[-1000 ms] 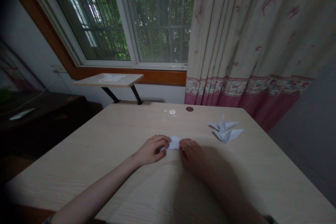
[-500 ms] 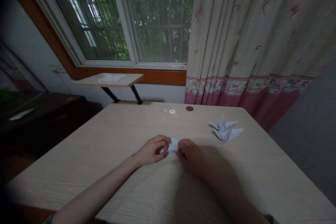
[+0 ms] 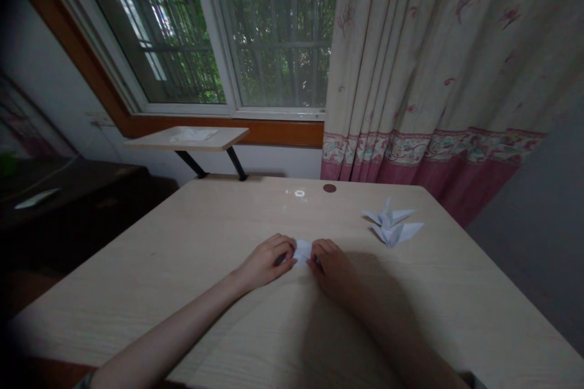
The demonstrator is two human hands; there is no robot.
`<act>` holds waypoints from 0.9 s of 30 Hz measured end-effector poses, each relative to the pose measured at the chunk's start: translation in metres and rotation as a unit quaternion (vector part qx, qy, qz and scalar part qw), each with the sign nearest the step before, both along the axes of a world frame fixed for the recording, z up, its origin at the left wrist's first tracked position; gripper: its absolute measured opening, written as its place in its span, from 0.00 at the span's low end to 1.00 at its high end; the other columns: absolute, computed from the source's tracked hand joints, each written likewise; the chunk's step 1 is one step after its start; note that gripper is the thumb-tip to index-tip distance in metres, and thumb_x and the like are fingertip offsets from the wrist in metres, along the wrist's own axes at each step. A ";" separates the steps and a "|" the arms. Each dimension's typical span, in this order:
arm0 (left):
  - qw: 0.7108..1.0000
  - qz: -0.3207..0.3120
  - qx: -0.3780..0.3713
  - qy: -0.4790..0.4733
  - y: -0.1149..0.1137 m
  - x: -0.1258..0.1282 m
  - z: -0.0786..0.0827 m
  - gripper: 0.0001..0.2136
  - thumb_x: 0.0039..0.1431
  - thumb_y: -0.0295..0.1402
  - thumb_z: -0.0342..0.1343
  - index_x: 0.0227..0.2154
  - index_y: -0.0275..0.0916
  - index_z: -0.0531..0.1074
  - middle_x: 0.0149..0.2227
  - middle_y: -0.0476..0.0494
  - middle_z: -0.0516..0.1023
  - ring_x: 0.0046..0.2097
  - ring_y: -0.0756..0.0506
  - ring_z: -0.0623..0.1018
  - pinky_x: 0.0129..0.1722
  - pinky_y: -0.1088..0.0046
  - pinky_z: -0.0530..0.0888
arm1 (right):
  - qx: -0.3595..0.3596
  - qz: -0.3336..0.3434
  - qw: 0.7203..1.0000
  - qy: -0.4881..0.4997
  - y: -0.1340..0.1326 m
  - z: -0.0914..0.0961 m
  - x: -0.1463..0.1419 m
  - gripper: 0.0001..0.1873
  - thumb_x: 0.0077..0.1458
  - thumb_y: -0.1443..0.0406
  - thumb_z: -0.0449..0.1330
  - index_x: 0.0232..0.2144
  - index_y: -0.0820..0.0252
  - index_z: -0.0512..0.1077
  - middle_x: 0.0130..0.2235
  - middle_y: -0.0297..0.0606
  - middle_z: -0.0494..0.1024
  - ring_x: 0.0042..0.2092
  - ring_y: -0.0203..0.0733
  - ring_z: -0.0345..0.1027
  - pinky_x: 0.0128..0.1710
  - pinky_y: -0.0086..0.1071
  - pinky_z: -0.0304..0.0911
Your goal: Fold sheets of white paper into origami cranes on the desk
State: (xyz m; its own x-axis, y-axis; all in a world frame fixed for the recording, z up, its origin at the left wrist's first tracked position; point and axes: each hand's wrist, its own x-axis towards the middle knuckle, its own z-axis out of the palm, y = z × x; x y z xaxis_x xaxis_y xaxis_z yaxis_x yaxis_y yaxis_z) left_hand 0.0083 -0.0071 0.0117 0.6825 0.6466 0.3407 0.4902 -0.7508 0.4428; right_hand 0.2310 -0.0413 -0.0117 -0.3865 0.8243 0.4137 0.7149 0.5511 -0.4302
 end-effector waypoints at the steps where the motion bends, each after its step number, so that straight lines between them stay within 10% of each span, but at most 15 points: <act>1: 1.000 0.003 -0.001 0.003 0.000 0.000 0.000 0.05 0.61 0.29 0.56 0.29 0.39 0.66 0.39 0.44 0.75 0.44 0.44 0.73 0.45 0.67 0.71 | 0.002 -0.002 1.000 -0.007 0.000 -0.001 0.000 0.06 0.60 0.71 0.52 0.33 0.56 0.65 0.39 0.41 0.74 0.42 0.46 0.68 0.44 0.40 0.66; 27: 1.000 0.009 0.008 0.015 0.001 0.001 -0.006 0.12 0.47 0.21 0.53 0.36 0.40 0.67 0.41 0.44 0.73 0.46 0.41 0.71 0.48 0.64 0.69 | 0.016 -0.002 1.000 -0.008 0.000 -0.001 -0.002 0.15 0.49 0.79 0.47 0.36 0.59 0.64 0.37 0.41 0.71 0.41 0.45 0.64 0.43 0.40 0.63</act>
State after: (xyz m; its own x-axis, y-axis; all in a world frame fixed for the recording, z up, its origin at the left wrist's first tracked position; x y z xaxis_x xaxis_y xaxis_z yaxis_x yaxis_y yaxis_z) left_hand 0.0092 -0.0059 0.0058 0.6812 0.6531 0.3308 0.5157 -0.7488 0.4164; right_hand 0.2285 -0.0408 -0.0128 -0.3895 0.8126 0.4336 0.7242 0.5611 -0.4009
